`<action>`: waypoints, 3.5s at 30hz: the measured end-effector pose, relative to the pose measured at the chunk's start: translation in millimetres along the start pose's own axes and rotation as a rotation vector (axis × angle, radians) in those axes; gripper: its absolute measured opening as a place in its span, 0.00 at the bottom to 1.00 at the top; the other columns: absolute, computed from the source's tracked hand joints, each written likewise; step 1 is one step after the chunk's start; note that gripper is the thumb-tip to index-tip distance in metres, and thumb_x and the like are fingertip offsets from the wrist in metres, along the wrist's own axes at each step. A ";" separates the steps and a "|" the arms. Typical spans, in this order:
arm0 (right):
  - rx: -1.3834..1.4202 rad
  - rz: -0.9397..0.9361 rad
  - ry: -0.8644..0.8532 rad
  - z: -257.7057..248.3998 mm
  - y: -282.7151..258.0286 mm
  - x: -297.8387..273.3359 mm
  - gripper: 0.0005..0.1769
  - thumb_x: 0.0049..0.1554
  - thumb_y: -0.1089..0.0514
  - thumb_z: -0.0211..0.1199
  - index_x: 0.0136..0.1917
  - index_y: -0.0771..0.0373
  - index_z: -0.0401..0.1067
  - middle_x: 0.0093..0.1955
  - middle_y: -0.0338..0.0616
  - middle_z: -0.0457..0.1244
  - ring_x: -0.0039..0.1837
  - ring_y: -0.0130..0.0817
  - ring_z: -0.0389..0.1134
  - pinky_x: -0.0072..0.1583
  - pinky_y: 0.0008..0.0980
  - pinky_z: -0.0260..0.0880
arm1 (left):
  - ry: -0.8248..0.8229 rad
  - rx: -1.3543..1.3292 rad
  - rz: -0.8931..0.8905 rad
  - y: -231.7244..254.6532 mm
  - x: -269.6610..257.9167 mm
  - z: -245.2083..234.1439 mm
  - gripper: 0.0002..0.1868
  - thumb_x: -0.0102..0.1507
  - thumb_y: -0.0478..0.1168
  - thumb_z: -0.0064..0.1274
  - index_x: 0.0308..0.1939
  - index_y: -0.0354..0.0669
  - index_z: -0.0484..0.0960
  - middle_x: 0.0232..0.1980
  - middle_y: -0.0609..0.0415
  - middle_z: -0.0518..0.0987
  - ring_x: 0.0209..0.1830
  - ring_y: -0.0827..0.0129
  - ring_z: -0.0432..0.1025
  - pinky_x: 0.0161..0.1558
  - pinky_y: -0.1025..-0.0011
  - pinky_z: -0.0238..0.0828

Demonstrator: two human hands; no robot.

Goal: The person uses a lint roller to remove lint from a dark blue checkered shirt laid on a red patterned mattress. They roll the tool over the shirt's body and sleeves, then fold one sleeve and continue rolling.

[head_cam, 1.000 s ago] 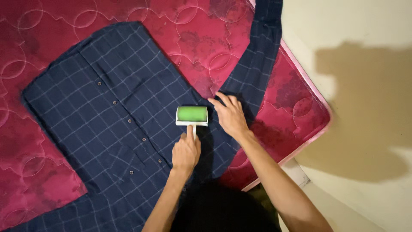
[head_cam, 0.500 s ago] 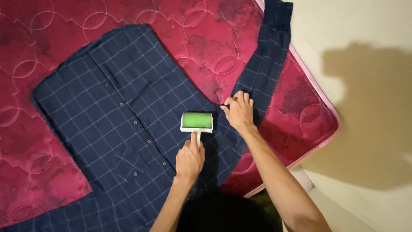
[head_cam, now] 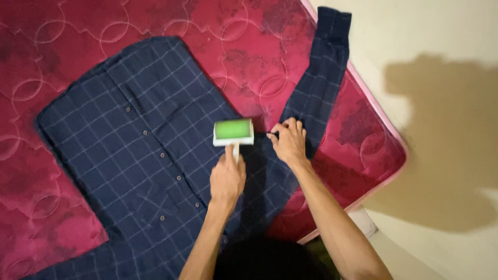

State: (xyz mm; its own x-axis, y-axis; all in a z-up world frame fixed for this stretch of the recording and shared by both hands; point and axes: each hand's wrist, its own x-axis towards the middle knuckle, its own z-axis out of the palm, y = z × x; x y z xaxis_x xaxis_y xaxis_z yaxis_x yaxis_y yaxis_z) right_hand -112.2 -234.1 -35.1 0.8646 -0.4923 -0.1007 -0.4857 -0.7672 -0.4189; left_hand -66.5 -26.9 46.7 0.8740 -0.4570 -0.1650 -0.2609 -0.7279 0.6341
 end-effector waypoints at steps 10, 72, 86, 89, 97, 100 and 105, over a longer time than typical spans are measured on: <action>0.036 -0.003 0.015 0.6 1.9 -2.9 0.10 0.52 0.48 0.73 0.45 0.52 0.79 0.54 0.43 0.62 0.60 0.49 0.60 0.60 0.50 0.61 | -0.116 0.089 -0.108 -20.7 -15.4 4.1 0.24 0.64 0.40 0.50 0.63 0.37 0.68 0.35 0.33 0.81 0.31 0.36 0.77 0.34 0.45 0.76; 0.047 0.044 -0.004 2.9 -1.3 0.6 0.11 0.53 0.47 0.73 0.47 0.50 0.78 0.54 0.42 0.61 0.62 0.47 0.59 0.61 0.51 0.60 | 0.058 -0.017 -0.050 -24.1 68.4 17.9 0.21 0.69 0.40 0.47 0.66 0.38 0.69 0.48 0.31 0.77 0.40 0.32 0.76 0.38 0.43 0.74; 0.108 -0.175 0.099 -12.2 -63.9 3.7 0.10 0.56 0.55 0.68 0.50 0.59 0.77 0.54 0.50 0.62 0.59 0.51 0.63 0.60 0.48 0.64 | 0.067 -0.023 -0.191 -25.3 12.5 -23.8 0.22 0.69 0.39 0.46 0.67 0.40 0.69 0.46 0.32 0.76 0.36 0.34 0.76 0.35 0.45 0.75; 0.216 -0.243 -0.018 3.4 -66.1 3.5 0.09 0.57 0.57 0.67 0.52 0.60 0.76 0.51 0.50 0.62 0.57 0.50 0.65 0.60 0.45 0.68 | 0.033 -0.003 -0.189 -34.9 25.0 -16.4 0.22 0.69 0.39 0.46 0.68 0.40 0.68 0.47 0.31 0.76 0.36 0.33 0.76 0.35 0.45 0.75; 0.368 -0.100 -0.097 25.1 -54.2 4.7 0.11 0.55 0.58 0.69 0.52 0.59 0.77 0.49 0.48 0.64 0.56 0.48 0.66 0.59 0.43 0.68 | 0.114 0.005 -0.088 -51.7 92.4 3.5 0.23 0.68 0.38 0.48 0.67 0.38 0.68 0.47 0.28 0.77 0.40 0.30 0.76 0.40 0.42 0.74; 0.388 -0.083 -0.109 28.4 -50.4 5.8 0.10 0.55 0.57 0.69 0.52 0.58 0.78 0.49 0.48 0.64 0.56 0.46 0.66 0.59 0.42 0.68 | 0.114 0.011 -0.101 -49.4 104.4 1.1 0.22 0.69 0.39 0.48 0.66 0.38 0.69 0.47 0.28 0.77 0.40 0.30 0.75 0.39 0.42 0.74; 0.374 -0.052 -0.122 32.6 -49.1 7.1 0.09 0.56 0.56 0.69 0.51 0.58 0.78 0.48 0.47 0.64 0.56 0.46 0.66 0.61 0.42 0.68 | 0.121 -0.022 -0.119 -37.6 68.5 -11.6 0.21 0.70 0.39 0.47 0.67 0.40 0.69 0.48 0.29 0.77 0.39 0.31 0.76 0.38 0.43 0.74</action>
State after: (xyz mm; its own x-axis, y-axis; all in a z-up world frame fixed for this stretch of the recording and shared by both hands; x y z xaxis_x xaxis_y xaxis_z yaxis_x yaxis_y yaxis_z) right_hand -78.0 -186.5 -44.6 0.9066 -0.3870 -0.1681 -0.3800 -0.5757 -0.7240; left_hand 8.0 -24.9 20.3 0.9415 -0.3021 -0.1491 -0.1443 -0.7614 0.6320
